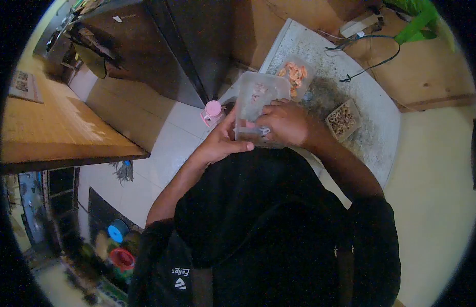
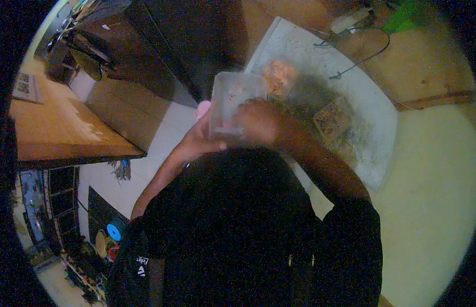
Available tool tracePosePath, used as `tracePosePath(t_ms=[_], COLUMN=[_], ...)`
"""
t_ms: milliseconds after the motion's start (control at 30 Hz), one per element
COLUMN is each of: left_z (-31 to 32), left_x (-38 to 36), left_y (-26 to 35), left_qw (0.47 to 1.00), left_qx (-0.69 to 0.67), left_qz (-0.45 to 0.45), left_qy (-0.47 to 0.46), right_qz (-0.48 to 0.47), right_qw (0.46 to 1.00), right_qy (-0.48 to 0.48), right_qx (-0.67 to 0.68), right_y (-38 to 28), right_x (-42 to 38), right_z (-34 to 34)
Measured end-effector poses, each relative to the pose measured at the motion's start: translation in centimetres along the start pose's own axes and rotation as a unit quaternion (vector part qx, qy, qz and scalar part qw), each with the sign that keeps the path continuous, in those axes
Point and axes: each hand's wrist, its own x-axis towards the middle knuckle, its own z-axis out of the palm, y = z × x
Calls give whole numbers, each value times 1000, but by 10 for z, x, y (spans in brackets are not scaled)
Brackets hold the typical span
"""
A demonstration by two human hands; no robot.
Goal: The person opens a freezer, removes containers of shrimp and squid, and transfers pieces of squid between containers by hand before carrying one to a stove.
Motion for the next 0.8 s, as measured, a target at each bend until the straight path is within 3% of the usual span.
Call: tracePosePath(t_ms=[33,267,467,533,667,733,800], left_z=[-2,-4,-4,-4,-4,-6,-4], left_x=[-1,0,-2,-3,-2,-1,-3], left_y=[1,0,1,3,4,-1,0], left_qw=[1000,1000,999,1000,1000,1000,1000], left_qx=[-14,7,-25,-3,4,-2,-3], left_qz=[-15,-11,-21,-16,-21,-17,-16], left_qy=[1,4,3,9,4,-1,3], right_qz=[29,27,-73,9,-2,93,93], right_qw=[998,999,993,999,991,971,973], right_qy=[-50,-38,84,-20,48,-12,20], right_qx=[-16,-2,44,43,127,219,210], right_y=[-7,2,15,14,20,24,33], right_x=[6,5,-5,-5,-6,-1,5], right_z=[-4,14,26,18,1,-6,-11])
